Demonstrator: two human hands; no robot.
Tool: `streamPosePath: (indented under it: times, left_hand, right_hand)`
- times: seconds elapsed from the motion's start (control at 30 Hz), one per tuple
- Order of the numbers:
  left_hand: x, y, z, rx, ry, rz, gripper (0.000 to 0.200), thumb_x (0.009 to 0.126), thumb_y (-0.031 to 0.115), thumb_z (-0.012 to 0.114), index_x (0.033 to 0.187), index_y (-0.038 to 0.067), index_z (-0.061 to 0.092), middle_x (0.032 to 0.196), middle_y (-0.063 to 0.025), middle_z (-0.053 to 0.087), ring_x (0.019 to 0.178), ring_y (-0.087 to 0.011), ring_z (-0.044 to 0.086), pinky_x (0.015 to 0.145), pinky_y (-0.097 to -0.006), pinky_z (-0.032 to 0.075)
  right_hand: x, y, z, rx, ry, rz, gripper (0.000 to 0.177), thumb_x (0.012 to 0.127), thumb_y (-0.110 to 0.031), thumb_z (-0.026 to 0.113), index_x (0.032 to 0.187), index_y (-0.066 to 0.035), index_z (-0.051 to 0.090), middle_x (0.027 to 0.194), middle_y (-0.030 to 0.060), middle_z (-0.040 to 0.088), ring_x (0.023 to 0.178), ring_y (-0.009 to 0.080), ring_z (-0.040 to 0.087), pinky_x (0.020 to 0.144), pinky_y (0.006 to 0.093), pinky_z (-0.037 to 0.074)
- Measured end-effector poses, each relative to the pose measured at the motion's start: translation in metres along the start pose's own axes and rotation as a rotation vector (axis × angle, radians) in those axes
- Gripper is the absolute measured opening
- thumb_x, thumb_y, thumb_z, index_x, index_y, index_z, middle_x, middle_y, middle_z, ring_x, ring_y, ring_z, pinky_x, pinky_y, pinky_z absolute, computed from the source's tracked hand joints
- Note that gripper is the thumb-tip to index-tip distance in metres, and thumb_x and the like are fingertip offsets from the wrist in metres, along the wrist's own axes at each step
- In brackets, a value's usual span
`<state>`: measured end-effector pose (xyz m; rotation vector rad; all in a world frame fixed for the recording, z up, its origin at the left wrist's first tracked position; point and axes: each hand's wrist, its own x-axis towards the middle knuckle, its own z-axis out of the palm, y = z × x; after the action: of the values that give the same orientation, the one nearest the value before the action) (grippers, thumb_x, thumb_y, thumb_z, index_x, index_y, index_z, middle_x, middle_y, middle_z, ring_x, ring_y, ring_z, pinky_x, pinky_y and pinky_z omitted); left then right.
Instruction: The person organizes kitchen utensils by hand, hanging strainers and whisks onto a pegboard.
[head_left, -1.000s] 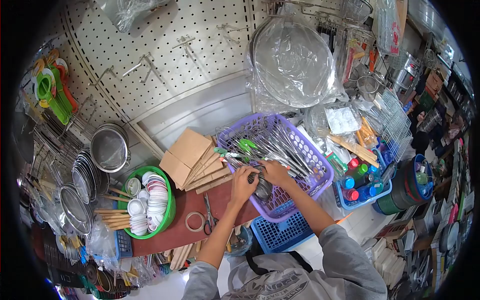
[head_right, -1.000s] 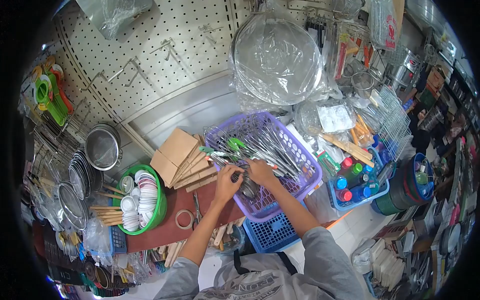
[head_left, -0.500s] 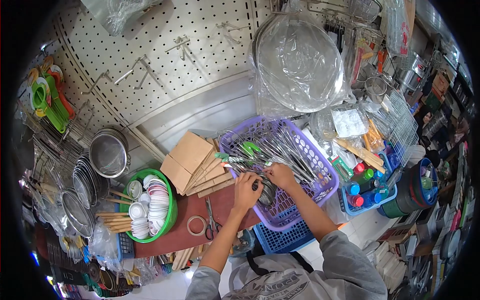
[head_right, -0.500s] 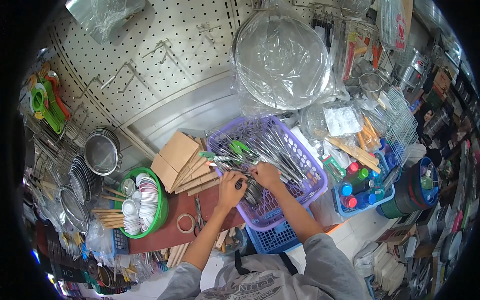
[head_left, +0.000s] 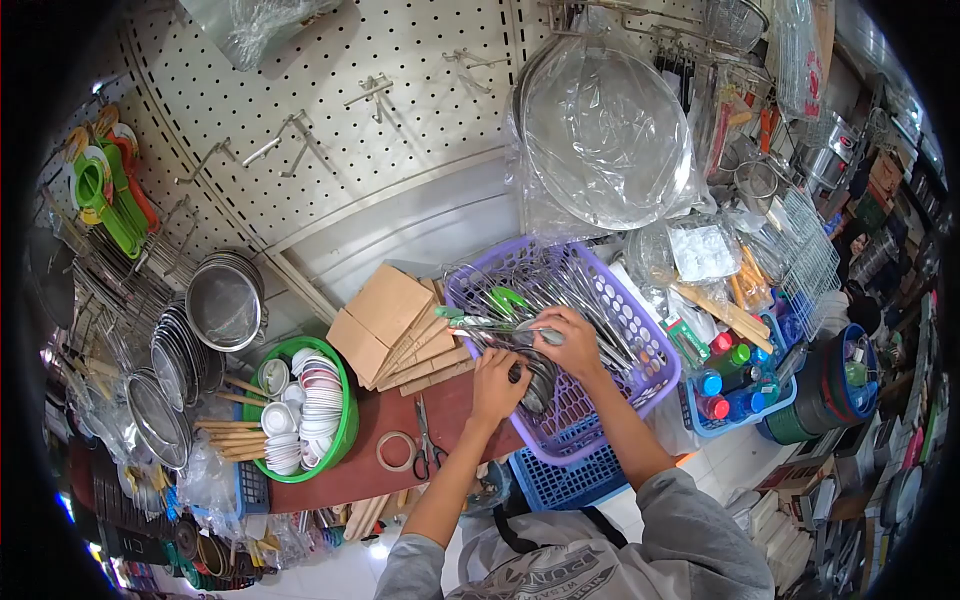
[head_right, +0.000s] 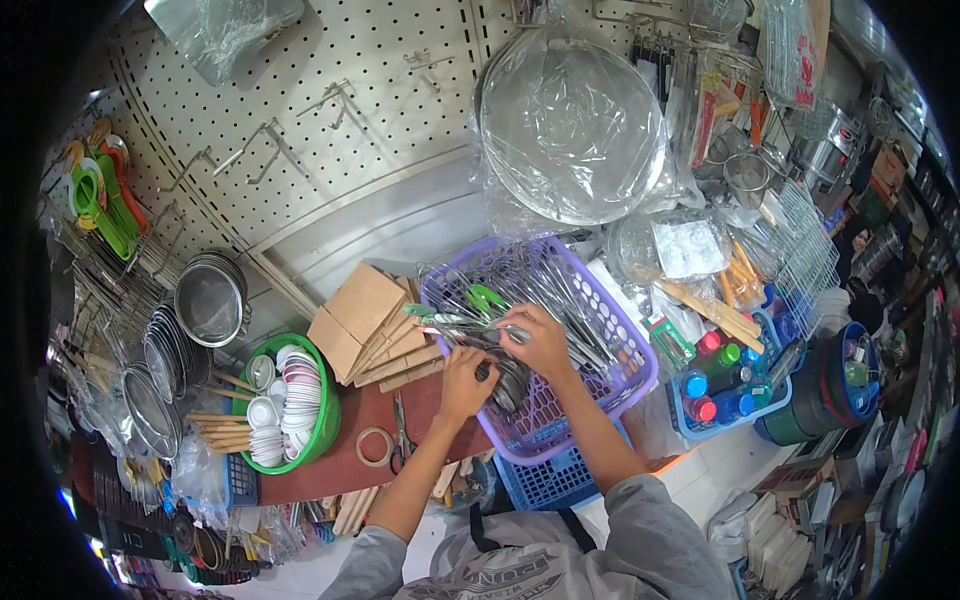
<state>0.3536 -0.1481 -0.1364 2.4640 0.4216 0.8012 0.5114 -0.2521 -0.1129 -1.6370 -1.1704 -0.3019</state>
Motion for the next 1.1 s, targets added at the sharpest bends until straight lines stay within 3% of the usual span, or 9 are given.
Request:
streamPosePath:
  times: [0.2, 0.3, 0.4, 0.5, 0.53, 0.67, 0.77, 0.93, 1.1]
  left_hand:
    - [-0.002, -0.004, 0.000, -0.140, 0.035, -0.041, 0.016, 0.082, 0.011, 0.071, 0.096, 0.005, 0.068, 0.097, -0.0114, 0.067, 0.097, -0.0331, 0.059, 0.092, -0.0428, 0.045]
    - [-0.011, -0.012, 0.008, -0.282, 0.107, -0.171, 0.025, 0.086, 0.007, 0.071, 0.108, 0.002, 0.061, 0.097, -0.0150, 0.062, 0.098, -0.0327, 0.060, 0.090, -0.0405, 0.048]
    - [-0.016, -0.011, 0.001, -0.409, 0.149, -0.143, 0.031, 0.093, 0.006, 0.070, 0.119, 0.004, 0.053, 0.103, -0.0117, 0.059, 0.098, -0.0206, 0.058, 0.085, -0.0344, 0.048]
    - [-0.016, -0.001, -0.019, -0.793, 0.180, -0.258, 0.043, 0.097, 0.012, 0.070, 0.131, 0.002, 0.046, 0.107, -0.0101, 0.059, 0.102, -0.0195, 0.060, 0.087, -0.0332, 0.052]
    - [-0.016, 0.003, -0.038, -0.799, 0.092, -0.261, 0.050, 0.099, 0.013, 0.068, 0.141, 0.004, 0.041, 0.125, -0.0101, 0.057, 0.107, -0.0180, 0.059, 0.089, -0.0323, 0.053]
    - [-0.022, 0.012, -0.091, -0.681, 0.028, -0.228, 0.057, 0.103, 0.013, 0.063, 0.153, 0.007, 0.037, 0.137, -0.0139, 0.059, 0.110, -0.0171, 0.063, 0.092, -0.0310, 0.052]
    - [-0.032, 0.011, -0.126, -0.690, -0.036, -0.284, 0.052, 0.104, 0.012, 0.062, 0.152, 0.007, 0.041, 0.134, -0.0120, 0.061, 0.108, -0.0146, 0.063, 0.092, -0.0293, 0.051]
    - [-0.064, 0.004, -0.172, -0.537, 0.114, -0.308, 0.030, 0.103, 0.008, 0.062, 0.132, 0.001, 0.061, 0.103, -0.0077, 0.073, 0.083, -0.0113, 0.065, 0.077, -0.0280, 0.054]
    - [-0.103, -0.001, -0.221, -0.534, 0.203, -0.382, 0.026, 0.101, 0.006, 0.064, 0.127, 0.000, 0.064, 0.107, -0.0074, 0.073, 0.090, -0.0109, 0.067, 0.080, -0.0274, 0.054]
  right_hand:
    - [0.002, -0.007, -0.007, 0.019, 0.045, -0.104, 0.018, 0.083, -0.007, 0.078, 0.101, -0.007, 0.076, 0.108, 0.0081, 0.077, 0.098, 0.0255, 0.074, 0.084, 0.0364, 0.058]
    - [0.003, -0.015, -0.009, 0.167, 0.054, -0.026, 0.018, 0.086, -0.005, 0.076, 0.105, -0.006, 0.076, 0.105, 0.0094, 0.077, 0.098, 0.0263, 0.074, 0.084, 0.0350, 0.057]
    - [-0.001, -0.025, -0.013, 0.279, 0.017, 0.196, 0.017, 0.090, -0.004, 0.074, 0.107, -0.003, 0.075, 0.101, 0.0108, 0.077, 0.096, 0.0225, 0.075, 0.082, 0.0321, 0.056]
    - [-0.002, -0.035, -0.016, 0.360, -0.043, 0.330, 0.018, 0.093, -0.005, 0.073, 0.110, -0.002, 0.074, 0.099, 0.0115, 0.077, 0.092, 0.0177, 0.075, 0.080, 0.0295, 0.056]
    - [-0.003, -0.042, -0.015, 0.361, -0.026, 0.292, 0.017, 0.094, -0.007, 0.073, 0.110, 0.000, 0.074, 0.099, 0.0107, 0.078, 0.090, 0.0144, 0.074, 0.079, 0.0285, 0.055]
    - [-0.020, -0.059, 0.009, 0.511, -0.087, 0.388, 0.018, 0.095, -0.008, 0.073, 0.111, 0.000, 0.074, 0.099, 0.0078, 0.078, 0.090, 0.0126, 0.073, 0.081, 0.0275, 0.055]
    - [-0.026, -0.091, 0.031, 0.645, -0.101, 0.382, 0.018, 0.095, -0.008, 0.072, 0.111, 0.000, 0.074, 0.099, 0.0065, 0.077, 0.090, 0.0106, 0.072, 0.080, 0.0264, 0.055]
    - [-0.031, -0.144, 0.062, 0.753, -0.284, 0.389, 0.020, 0.097, -0.007, 0.071, 0.115, 0.001, 0.071, 0.100, 0.0052, 0.076, 0.093, 0.0096, 0.071, 0.077, 0.0243, 0.056]
    - [-0.026, -0.184, 0.095, 0.831, -0.500, 0.354, 0.024, 0.097, -0.010, 0.071, 0.119, 0.000, 0.068, 0.109, 0.0064, 0.074, 0.100, 0.0106, 0.070, 0.080, 0.0250, 0.056]
